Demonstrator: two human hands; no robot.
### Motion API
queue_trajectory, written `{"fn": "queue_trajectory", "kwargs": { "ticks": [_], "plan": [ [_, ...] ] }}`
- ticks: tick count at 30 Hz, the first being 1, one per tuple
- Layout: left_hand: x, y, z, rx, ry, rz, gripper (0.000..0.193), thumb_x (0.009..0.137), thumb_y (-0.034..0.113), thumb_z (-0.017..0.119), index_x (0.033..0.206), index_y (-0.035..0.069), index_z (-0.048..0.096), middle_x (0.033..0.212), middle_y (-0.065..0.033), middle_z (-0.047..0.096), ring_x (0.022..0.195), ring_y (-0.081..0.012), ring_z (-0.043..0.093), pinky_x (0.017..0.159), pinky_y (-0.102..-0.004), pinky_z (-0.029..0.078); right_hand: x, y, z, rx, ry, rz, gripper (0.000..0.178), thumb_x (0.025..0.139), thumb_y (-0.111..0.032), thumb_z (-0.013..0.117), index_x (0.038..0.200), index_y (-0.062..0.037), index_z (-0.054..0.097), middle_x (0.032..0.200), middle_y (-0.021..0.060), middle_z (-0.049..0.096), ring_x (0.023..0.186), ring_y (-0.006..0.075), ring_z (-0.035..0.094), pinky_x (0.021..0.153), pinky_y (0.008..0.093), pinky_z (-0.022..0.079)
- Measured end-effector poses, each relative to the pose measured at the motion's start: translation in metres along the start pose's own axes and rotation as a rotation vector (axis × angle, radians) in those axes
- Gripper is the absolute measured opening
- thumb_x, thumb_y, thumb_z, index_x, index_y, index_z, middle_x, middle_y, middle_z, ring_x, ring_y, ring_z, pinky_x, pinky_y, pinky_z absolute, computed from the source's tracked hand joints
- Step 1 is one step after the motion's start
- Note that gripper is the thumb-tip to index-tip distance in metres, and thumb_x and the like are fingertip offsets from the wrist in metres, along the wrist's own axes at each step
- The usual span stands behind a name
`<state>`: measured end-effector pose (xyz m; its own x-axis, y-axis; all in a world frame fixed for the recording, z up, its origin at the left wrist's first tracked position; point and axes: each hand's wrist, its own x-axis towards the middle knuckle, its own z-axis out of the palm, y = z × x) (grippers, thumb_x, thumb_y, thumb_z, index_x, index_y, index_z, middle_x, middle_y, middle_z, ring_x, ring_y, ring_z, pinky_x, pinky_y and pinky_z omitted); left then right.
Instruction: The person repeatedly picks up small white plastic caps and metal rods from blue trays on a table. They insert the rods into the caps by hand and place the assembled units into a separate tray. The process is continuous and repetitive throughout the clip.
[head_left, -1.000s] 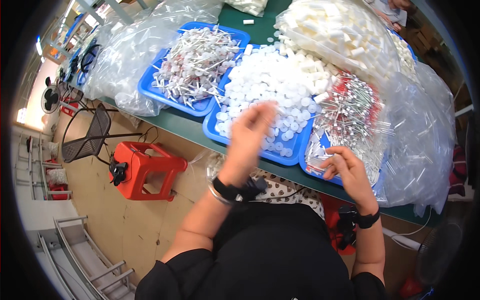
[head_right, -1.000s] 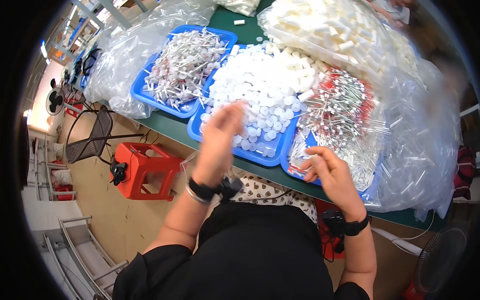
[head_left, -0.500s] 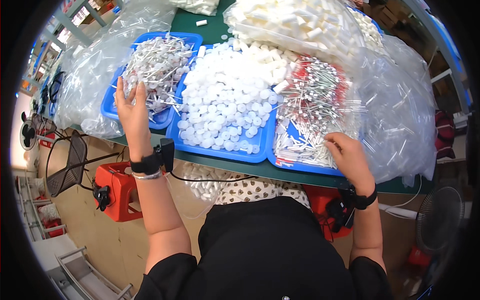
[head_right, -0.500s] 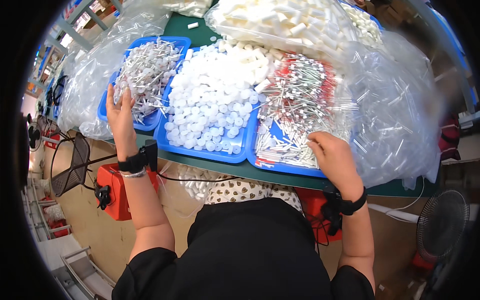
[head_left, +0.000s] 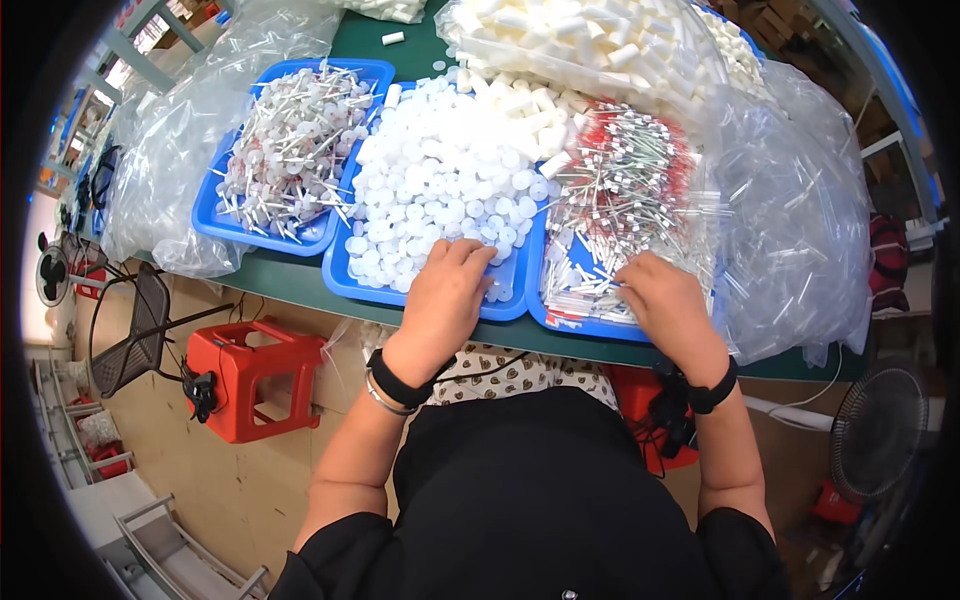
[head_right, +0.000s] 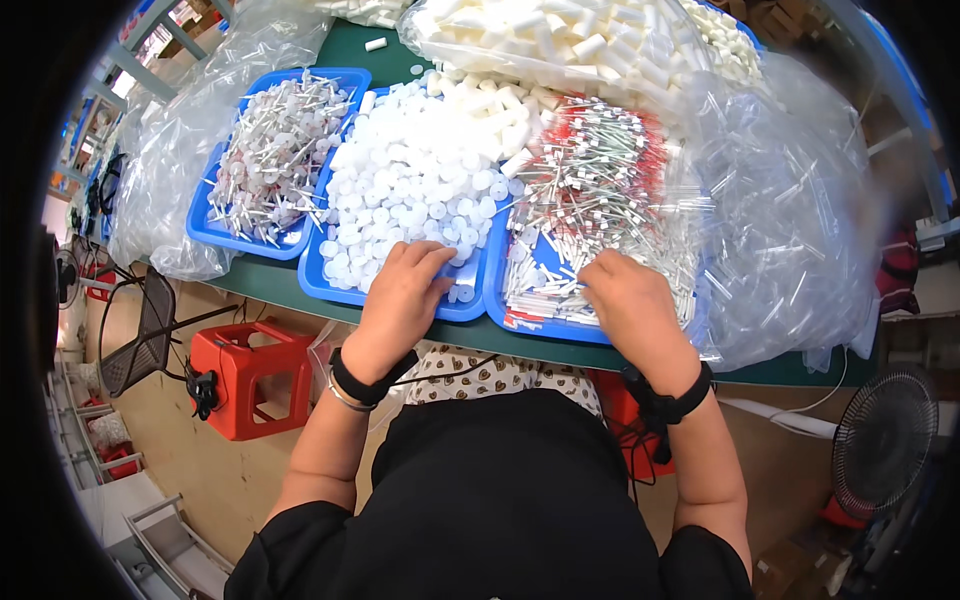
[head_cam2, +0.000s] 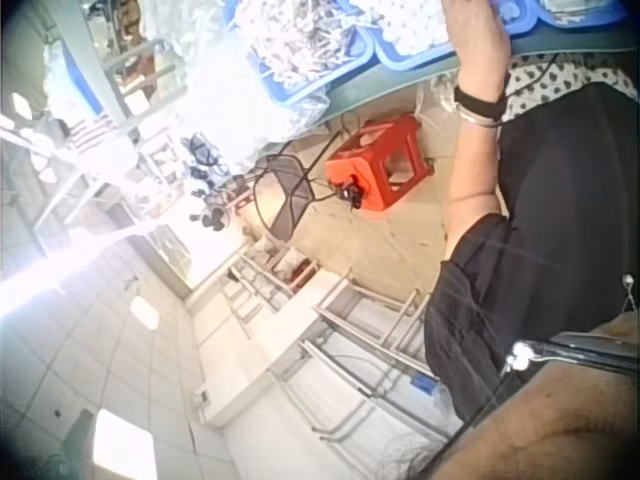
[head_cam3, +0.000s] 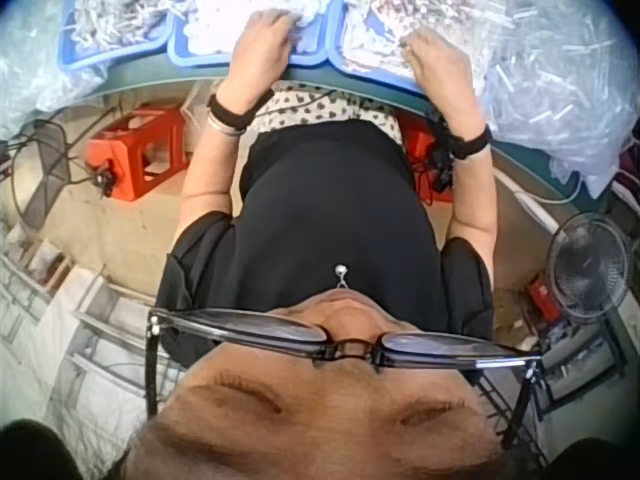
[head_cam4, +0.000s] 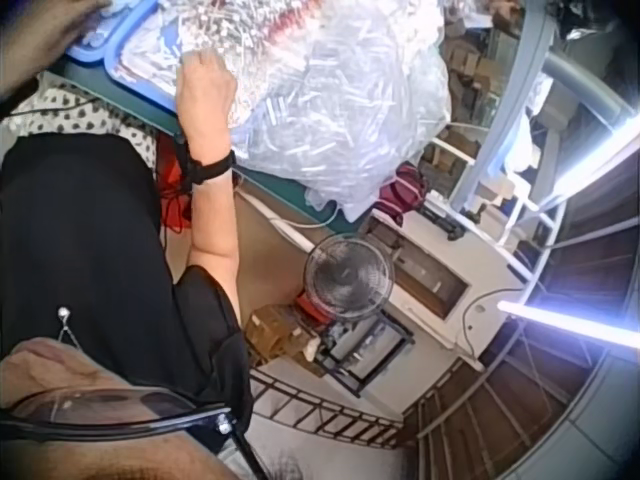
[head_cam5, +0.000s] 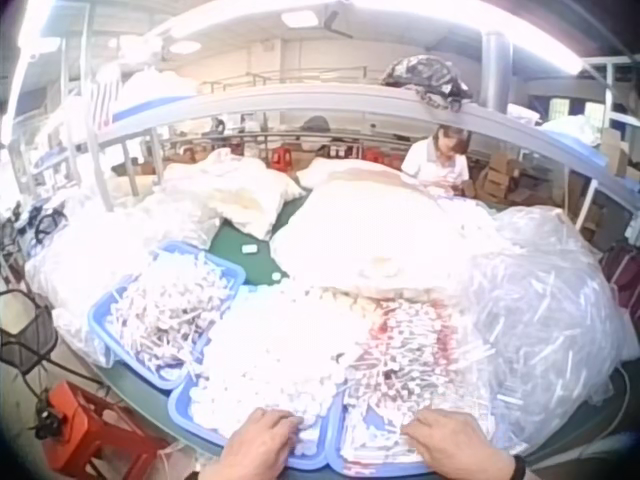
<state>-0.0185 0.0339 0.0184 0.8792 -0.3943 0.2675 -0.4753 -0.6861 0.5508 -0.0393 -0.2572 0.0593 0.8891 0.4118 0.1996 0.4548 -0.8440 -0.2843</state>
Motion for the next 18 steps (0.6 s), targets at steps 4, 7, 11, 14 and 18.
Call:
{"fn": "queue_trajectory", "kwargs": {
  "ticks": [4,7,11,14,18],
  "plan": [
    [0.003,-0.003,0.006,0.055,-0.012,0.013,0.031,0.082,0.001,0.067,0.112,0.004,0.063,0.104,-0.0123,0.062,0.097,-0.033,0.057,0.083,-0.0412,0.048,0.002,0.008,0.013,-0.103,-0.103,-0.084,0.005,0.08,-0.009,0.068,0.082,-0.0057,0.065,0.08,0.01,0.058,0.075,0.0303,0.062,0.065,0.0411,0.051],
    [0.006,-0.003,0.005,0.038,-0.002,0.006,0.03,0.082,0.002,0.068,0.111,0.004,0.063,0.101,-0.0123,0.062,0.095,-0.0333,0.057,0.081,-0.0415,0.049,0.008,0.011,0.014,-0.11,-0.153,-0.118,0.007,0.08,-0.011,0.069,0.085,-0.0061,0.067,0.08,0.0095,0.059,0.075,0.0304,0.062,0.065,0.0416,0.051],
    [0.009,0.0,0.01,0.071,0.068,-0.02,0.025,0.082,0.006,0.069,0.107,0.005,0.065,0.096,-0.0112,0.062,0.09,-0.0328,0.058,0.078,-0.0415,0.049,0.009,0.003,0.008,0.046,-0.142,-0.056,0.009,0.08,-0.012,0.069,0.086,-0.0057,0.068,0.08,0.0102,0.062,0.075,0.0306,0.063,0.065,0.0428,0.051],
    [0.011,-0.004,0.016,0.11,0.053,-0.021,0.022,0.082,0.009,0.07,0.103,0.007,0.066,0.092,-0.0091,0.061,0.089,-0.0312,0.058,0.074,-0.0414,0.05,0.004,0.006,0.011,0.05,-0.16,-0.068,0.009,0.08,-0.012,0.07,0.085,-0.005,0.067,0.082,0.0113,0.064,0.076,0.0313,0.063,0.067,0.043,0.051],
    [0.011,-0.002,0.018,0.135,0.052,-0.049,0.017,0.082,0.01,0.071,0.098,0.008,0.066,0.09,-0.0075,0.061,0.087,-0.03,0.057,0.07,-0.0415,0.05,0.01,0.007,0.01,-0.068,-0.159,-0.146,0.004,0.077,-0.006,0.063,0.075,-0.003,0.062,0.075,0.0121,0.061,0.076,0.0312,0.064,0.068,0.0418,0.052]
  ]
}}
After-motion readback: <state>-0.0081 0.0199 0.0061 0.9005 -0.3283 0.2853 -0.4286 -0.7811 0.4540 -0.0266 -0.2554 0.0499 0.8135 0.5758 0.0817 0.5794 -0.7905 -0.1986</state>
